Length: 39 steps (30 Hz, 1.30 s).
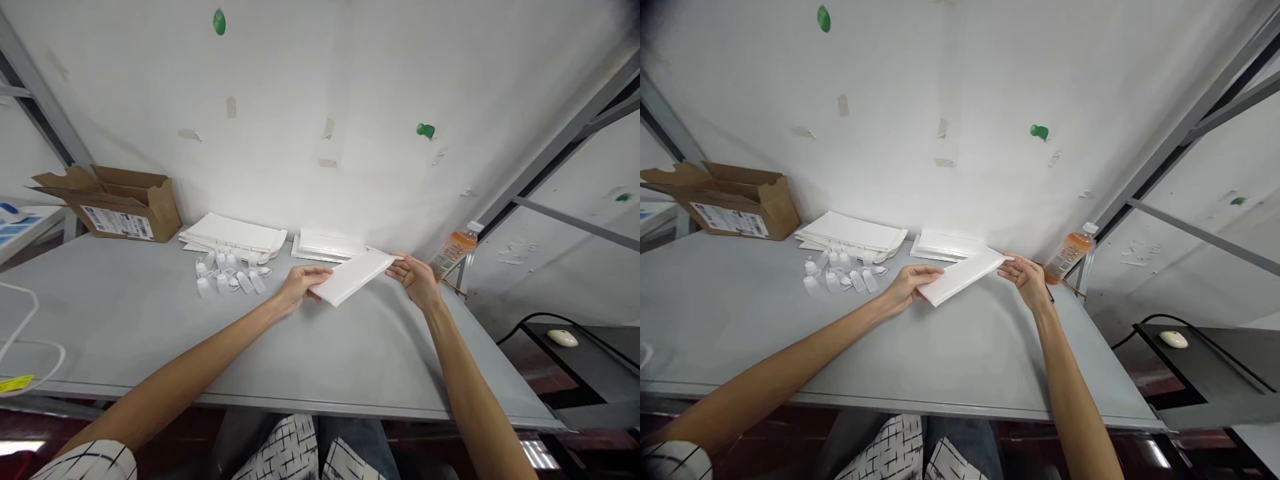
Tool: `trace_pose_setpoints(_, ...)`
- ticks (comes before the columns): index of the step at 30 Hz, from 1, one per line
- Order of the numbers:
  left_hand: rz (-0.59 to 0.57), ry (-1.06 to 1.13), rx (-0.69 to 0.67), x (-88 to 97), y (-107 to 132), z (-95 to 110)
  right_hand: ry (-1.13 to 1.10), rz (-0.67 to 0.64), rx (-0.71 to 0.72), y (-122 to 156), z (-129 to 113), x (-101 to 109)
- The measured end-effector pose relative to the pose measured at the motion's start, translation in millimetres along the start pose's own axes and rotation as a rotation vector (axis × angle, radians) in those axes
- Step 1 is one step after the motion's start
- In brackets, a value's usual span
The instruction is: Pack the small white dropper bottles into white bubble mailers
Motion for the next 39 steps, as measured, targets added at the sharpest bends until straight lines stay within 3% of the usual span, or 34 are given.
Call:
trace_pose_setpoints(3, -0.015, 0.146, 0.035, -3.7, 0.7, 1.3, 0.066, -0.024, -0.012, -0.8, 2.2, 1.4)
trace_pose_setpoints(7, -0.032, 0.292, 0.084, -6.3, 1.2, 2.0, 0.176, 0.102, 0.077, -14.0, 0.9, 12.6)
trace_pose_setpoints(11, -0.024, 0.359, 0.035, -4.1, 1.6, 7.2, 0.163, 0.227, 0.111, -45.7, -3.4, 17.0)
trace_pose_setpoints(15, -0.042, 0.233, 0.006, -3.6, 2.1, 5.8, 0.411, 0.329, 0.04, -89.5, -6.7, 8.9)
trace_pose_setpoints(20, -0.051, 0.076, -0.008, -4.4, 1.1, 1.0, 0.707, 0.393, -0.11, -128.3, 9.3, -5.1)
trace_pose_setpoints(24, -0.077, -0.05, -0.053, -8.0, 2.8, 2.7, 0.899, 0.488, -0.114, -133.6, 18.6, -14.1)
trace_pose_setpoints(28, -0.06, -0.268, -0.222, -10.2, 7.7, 22.9, 1.206, 0.591, -0.052, -122.0, 16.6, -27.6)
trace_pose_setpoints(31, 0.034, -0.674, -0.555, -6.8, 17.3, 68.4, 1.278, 0.656, 0.239, -104.5, -3.7, -59.8)
trace_pose_setpoints(33, 0.158, -0.967, -0.836, 0.2, 30.6, 106.6, 1.279, 0.604, 0.476, -91.5, -16.4, -99.8)
trace_pose_setpoints(36, 0.435, -1.104, -1.027, 41.2, 45.5, 153.4, 1.255, 0.258, 0.639, -83.3, -12.5, -182.4)
trace_pose_setpoints(39, 0.698, -1.073, -1.056, 99.2, 57.3, 184.4, 1.299, -0.193, 0.595, -79.2, 17.8, -269.7)
Point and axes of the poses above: each hand's wrist, its own y-axis away from the middle knuckle, its own x-axis out of the back of the hand, z = x × y, the point moved 9 cm from there along -y, towards the middle knuckle, and after that the axes turned 4 degrees about -x, right-handed, at the moved point
